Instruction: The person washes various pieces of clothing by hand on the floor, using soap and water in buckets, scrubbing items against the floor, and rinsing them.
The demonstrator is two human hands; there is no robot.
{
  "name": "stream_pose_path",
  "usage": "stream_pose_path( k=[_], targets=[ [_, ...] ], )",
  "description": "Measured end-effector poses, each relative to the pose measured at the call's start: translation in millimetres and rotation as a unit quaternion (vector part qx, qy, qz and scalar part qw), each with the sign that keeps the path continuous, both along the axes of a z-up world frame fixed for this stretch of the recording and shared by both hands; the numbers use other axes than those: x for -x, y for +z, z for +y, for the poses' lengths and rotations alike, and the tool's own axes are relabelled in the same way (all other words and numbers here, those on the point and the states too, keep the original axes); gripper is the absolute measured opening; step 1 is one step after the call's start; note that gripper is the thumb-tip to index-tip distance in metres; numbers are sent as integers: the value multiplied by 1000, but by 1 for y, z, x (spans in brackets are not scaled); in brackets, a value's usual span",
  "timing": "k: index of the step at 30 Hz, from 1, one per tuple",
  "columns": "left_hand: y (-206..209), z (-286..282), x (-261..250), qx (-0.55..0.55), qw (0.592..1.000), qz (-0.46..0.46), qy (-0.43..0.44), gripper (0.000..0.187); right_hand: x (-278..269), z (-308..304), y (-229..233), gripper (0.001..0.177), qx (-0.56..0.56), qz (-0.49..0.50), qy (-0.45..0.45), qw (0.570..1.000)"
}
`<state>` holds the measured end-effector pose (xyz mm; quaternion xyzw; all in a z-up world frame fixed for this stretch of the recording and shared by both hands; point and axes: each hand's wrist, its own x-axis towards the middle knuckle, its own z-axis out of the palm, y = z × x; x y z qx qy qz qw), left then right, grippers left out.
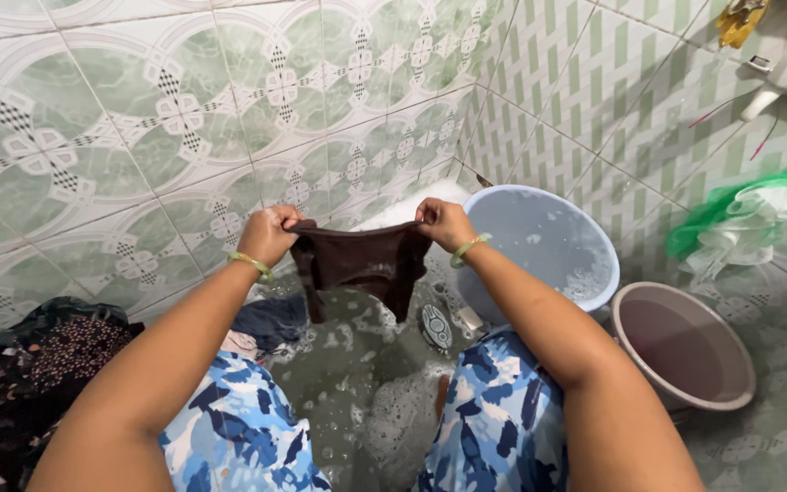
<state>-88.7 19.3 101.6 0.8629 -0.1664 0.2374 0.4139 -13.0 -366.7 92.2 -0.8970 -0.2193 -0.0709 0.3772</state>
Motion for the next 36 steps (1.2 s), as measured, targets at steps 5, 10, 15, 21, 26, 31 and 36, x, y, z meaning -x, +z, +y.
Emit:
stream_pose_path(
  k=[5,10,15,21,26,31,36],
  targets=[
    [-20,-1,-20,89,995,25,-32,25,-32,-2,-31,22,-163,16,49,985],
    [-29,-9,-30,187,961,28,-199,12,-28,9,-26,32,-487,255,150,822],
    [-50,-22,-42,538,788,201,-222,25,19,11,24,44,28,119,104,987],
    [-31,-7,-33,56,952,128,-274,27,51,14,60,52,484,-216,111,841],
    [26,-14,26,-390,912,81,-94,34,34,4,27,23,533,-270,84,797],
    [29,-16,33,-530,844,76,-12,33,25,-8,23,21,492,-283,52,821],
    [7,-4,21,-398,914,70,-37,34,24,-15,31,18,403,-271,63,872]
  ],
)
